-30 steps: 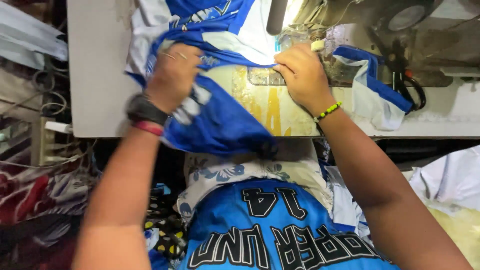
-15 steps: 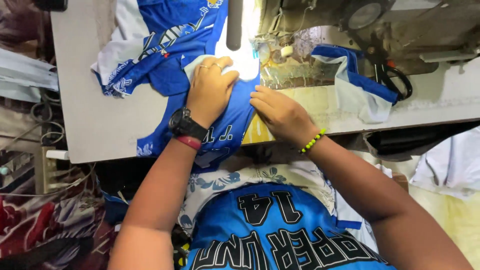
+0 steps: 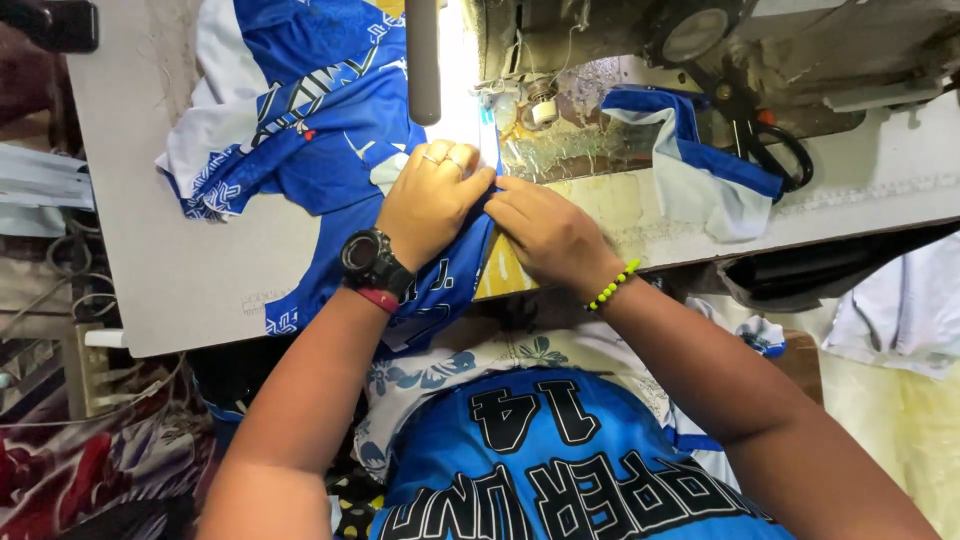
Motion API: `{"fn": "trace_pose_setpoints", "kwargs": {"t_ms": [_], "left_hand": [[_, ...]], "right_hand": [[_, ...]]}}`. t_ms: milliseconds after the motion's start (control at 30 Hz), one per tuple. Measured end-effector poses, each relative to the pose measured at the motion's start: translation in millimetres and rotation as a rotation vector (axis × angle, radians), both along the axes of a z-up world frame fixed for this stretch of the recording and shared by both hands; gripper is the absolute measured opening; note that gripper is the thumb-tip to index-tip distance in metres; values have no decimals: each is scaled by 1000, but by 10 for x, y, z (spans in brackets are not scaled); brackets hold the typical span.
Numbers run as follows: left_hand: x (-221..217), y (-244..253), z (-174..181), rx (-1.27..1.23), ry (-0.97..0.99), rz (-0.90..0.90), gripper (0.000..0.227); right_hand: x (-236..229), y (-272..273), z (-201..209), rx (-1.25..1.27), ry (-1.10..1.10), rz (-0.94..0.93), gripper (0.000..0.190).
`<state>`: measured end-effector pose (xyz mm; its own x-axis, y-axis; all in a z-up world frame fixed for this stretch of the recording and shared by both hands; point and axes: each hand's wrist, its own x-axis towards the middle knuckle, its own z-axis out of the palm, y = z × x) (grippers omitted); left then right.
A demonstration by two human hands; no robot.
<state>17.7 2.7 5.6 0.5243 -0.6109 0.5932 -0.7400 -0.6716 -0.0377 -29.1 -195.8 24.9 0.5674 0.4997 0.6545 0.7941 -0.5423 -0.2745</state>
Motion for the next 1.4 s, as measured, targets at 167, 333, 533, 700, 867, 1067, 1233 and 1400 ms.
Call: {"fn": "trace_pose_setpoints", "kwargs": {"t_ms": [167,333,533,700,867,1067,1233,1400], "left_hand": [[-5,7,56,-36,91,-54,16],[-55,-20,33,-42,195,-43,12],[-35,-17,-84,-80,298,-36,17],[-39,-46,-105,-77,291,-41,17],[-28,-78,-54,-84,261,9,16],[61,-97,-67,-95,262,89,14],[126,-146,-106,-158,299,150,17],[174,-215,-281,-184,312,223,22]], "right_hand": [[-12,4,-5,3,-16,-12,15],[-5,12,-1,-12,5,-21,12],[-30,3,-41,-48,66,-4,15],[-24,-1,-75,-77,57,-18,16],[36,-17,-225,-170,60,-75,22],[97,15,-79,-183,53,-101,22],[101,27,-53,-182,72,-109,24],[99,18,-45,-190,101,-112,31]]}}
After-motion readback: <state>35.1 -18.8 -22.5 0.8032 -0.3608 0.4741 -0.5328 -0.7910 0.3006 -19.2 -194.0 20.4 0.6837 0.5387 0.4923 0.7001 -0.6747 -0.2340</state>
